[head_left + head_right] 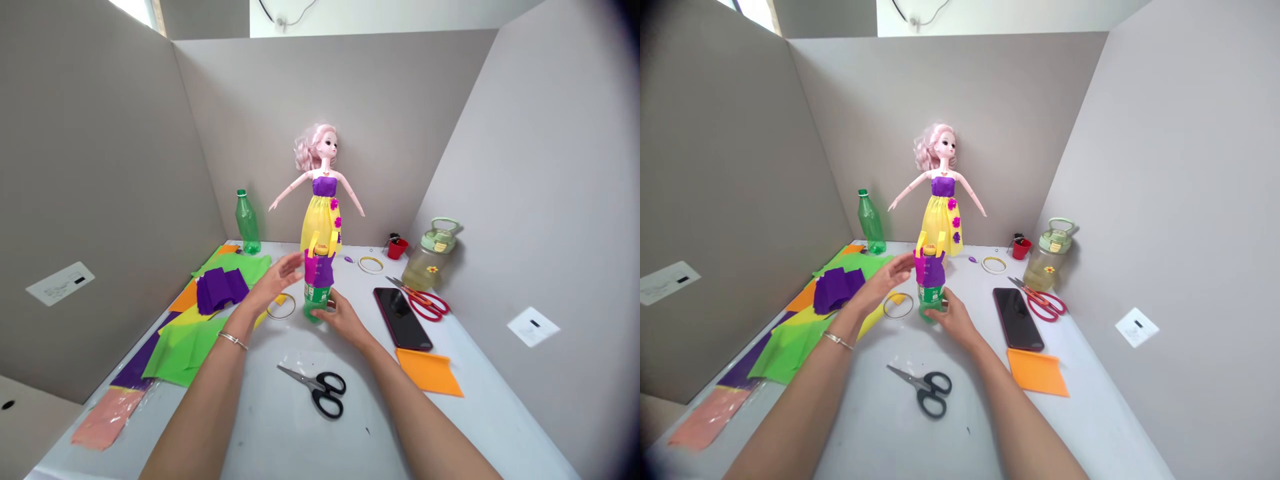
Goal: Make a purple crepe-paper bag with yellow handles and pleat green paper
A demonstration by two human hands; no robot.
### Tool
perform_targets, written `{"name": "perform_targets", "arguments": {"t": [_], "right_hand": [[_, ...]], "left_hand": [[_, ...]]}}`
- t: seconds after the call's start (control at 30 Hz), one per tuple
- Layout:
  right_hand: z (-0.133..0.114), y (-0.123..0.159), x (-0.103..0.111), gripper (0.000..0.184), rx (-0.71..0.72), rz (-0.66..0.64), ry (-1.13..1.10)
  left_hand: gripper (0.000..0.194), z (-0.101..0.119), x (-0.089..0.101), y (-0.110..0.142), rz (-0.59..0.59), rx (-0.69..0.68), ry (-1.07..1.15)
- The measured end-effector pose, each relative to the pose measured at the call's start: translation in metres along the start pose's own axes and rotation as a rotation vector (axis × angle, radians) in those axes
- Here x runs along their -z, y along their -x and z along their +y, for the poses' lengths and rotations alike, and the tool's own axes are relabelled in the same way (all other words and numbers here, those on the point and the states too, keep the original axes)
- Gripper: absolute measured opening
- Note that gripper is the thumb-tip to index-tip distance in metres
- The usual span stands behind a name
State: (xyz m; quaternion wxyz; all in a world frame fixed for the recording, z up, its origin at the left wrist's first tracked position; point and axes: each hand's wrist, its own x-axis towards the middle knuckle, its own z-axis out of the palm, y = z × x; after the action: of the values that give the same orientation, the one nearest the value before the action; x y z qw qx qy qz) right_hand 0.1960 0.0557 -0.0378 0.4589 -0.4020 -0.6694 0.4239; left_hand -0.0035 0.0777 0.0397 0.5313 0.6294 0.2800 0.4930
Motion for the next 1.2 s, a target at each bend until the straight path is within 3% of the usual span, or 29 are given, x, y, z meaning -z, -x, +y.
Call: {"name": "perform_targets", "arguments": {"t": [0.1, 0.23, 0.43, 0.53, 0.67, 0.8, 1.0, 1.2], "right_hand": [[-0.002, 0.0, 0.002, 0.042, -0.005, -0.007, 0.004], [-0.008, 0.001, 0.002, 0.042, -0.011, -0.02, 0.016], [-0.018, 0.002, 0.006, 0.044, -0.03, -0.038, 0.086], [-0.03, 0.004, 0.022, 0.051, -0.066, -0.089, 0.144], [-0.058, 0.006, 0.058, 0.043, -0.125, -0.191, 0.218], [-0.091, -0.005, 0.08, 0.027, -0.094, -0.097, 0.26], [-0.131, -0.031, 0.064, 0.032, 0.126, 0.109, 0.135], [-0.128, -0.045, 0.04, 0.029, 0.18, 0.158, -0.077]], "left_hand": [[0.045, 0.021, 0.003, -0.008, 0.076, -0.068, -0.023], [0.037, 0.042, -0.012, -0.025, 0.103, -0.136, -0.031], [0.022, 0.04, -0.028, -0.043, 0.179, -0.159, 0.033], [0.017, 0.033, -0.032, -0.046, 0.262, -0.182, 0.1], [0.018, 0.03, -0.041, -0.046, 0.338, -0.19, 0.164], [0.018, 0.032, -0.053, -0.044, 0.383, -0.186, 0.227], [0.018, 0.028, -0.069, -0.042, 0.475, -0.221, 0.286], [0.013, 0.023, -0.072, -0.043, 0.542, -0.294, 0.308]]}}
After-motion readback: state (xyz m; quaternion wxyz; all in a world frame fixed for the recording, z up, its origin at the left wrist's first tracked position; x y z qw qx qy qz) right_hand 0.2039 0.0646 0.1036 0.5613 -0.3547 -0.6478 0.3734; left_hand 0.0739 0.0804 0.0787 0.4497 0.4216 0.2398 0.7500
